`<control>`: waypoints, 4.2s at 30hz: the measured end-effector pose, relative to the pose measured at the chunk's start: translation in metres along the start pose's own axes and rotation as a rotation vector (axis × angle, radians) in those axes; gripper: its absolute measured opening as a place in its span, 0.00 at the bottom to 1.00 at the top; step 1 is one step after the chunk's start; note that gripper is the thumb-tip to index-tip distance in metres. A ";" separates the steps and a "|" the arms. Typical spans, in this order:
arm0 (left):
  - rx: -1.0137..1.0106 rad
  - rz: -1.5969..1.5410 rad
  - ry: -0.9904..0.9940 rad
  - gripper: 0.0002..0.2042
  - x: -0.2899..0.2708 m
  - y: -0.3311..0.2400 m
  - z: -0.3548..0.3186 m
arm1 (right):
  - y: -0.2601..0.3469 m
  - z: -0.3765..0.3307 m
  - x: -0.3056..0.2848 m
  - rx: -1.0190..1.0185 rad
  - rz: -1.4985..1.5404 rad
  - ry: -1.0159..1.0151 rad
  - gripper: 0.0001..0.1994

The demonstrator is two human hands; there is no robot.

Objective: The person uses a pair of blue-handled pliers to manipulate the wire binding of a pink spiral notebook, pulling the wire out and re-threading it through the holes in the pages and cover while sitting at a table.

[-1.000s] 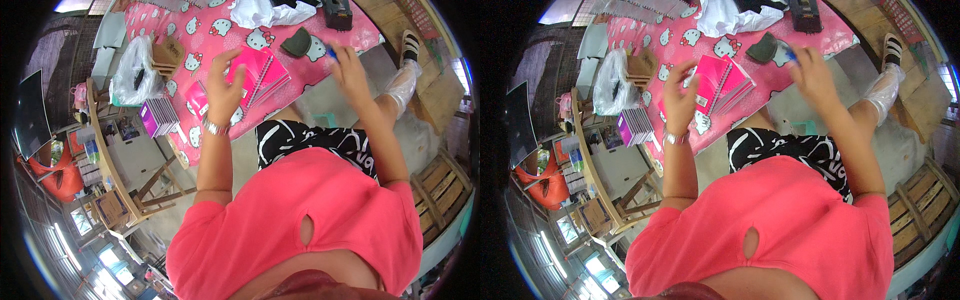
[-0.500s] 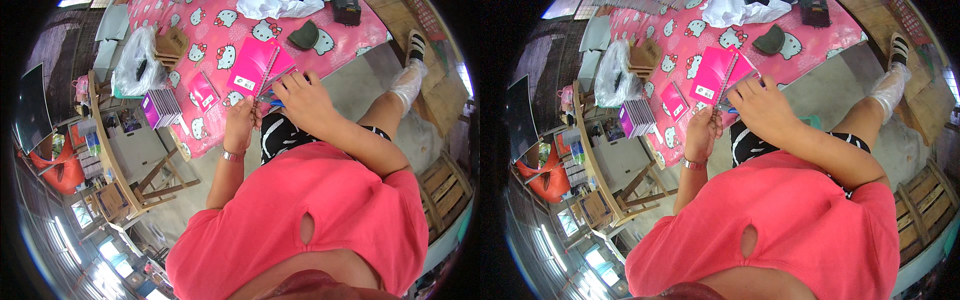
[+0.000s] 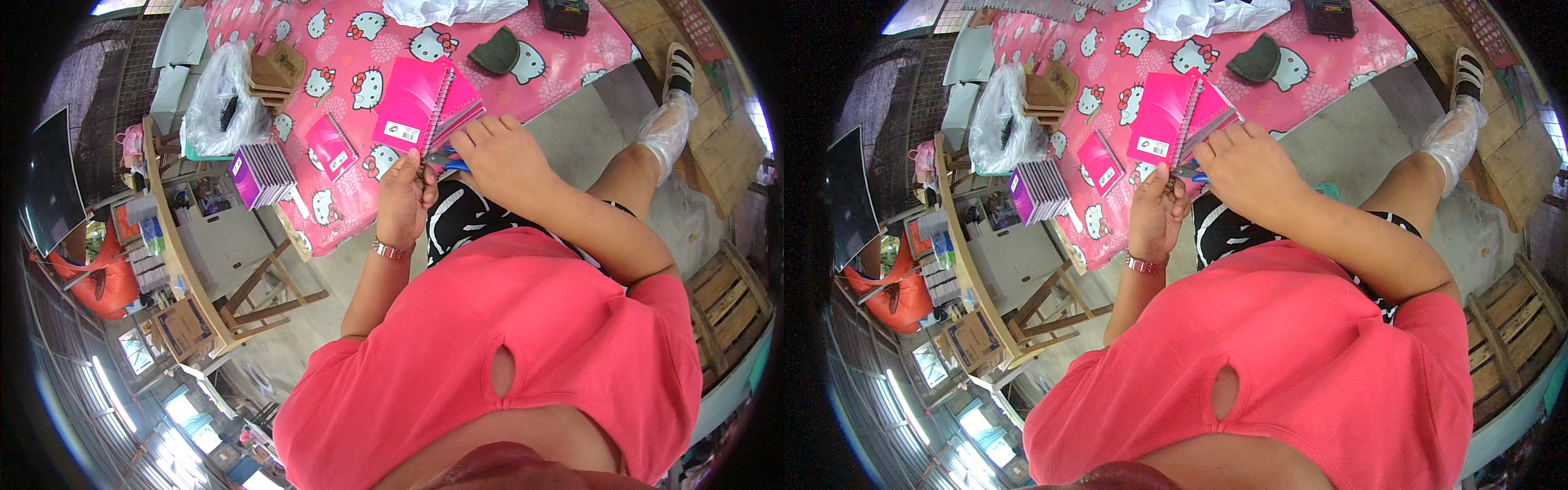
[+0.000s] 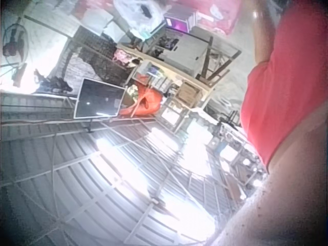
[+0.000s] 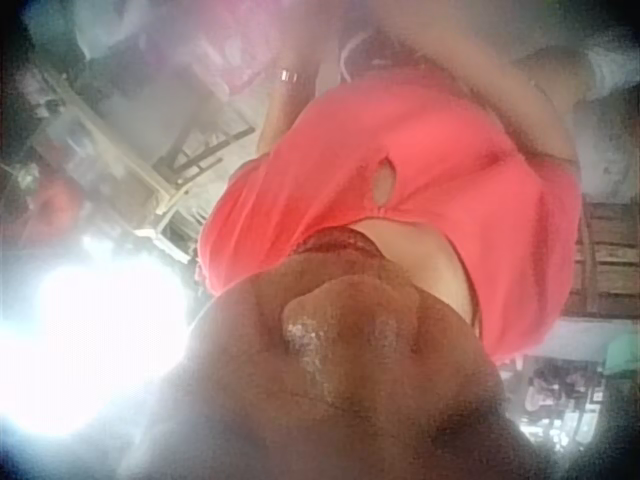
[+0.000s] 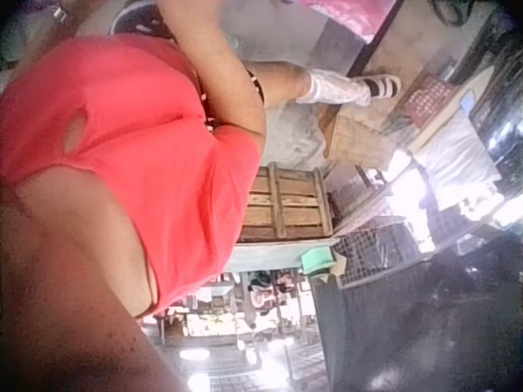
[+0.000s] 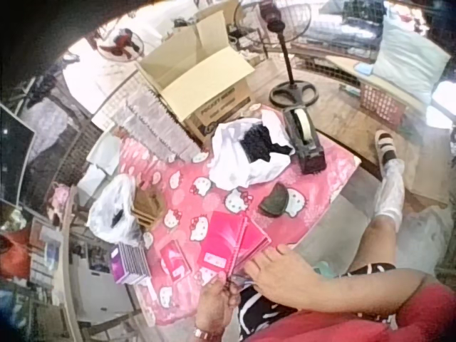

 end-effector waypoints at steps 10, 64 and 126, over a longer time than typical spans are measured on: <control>-0.089 -0.170 0.017 0.12 0.002 0.002 -0.002 | -0.008 -0.010 0.011 0.096 0.122 -0.050 0.19; 0.749 2.082 0.261 0.30 -0.138 -0.131 0.121 | -0.180 0.158 0.018 0.114 0.074 -0.312 0.07; 1.403 1.398 0.067 0.19 0.070 -0.091 -0.012 | -0.143 0.063 0.001 0.557 0.820 -0.309 0.16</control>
Point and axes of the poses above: each hand's wrist, its own z-axis towards the middle knuckle, its own x-axis out of the palm, y = z × x, the point moved 6 cm from there along z, towards the middle knuckle, and after that the axes turned 6 degrees about -y, right-handed, at the moved point
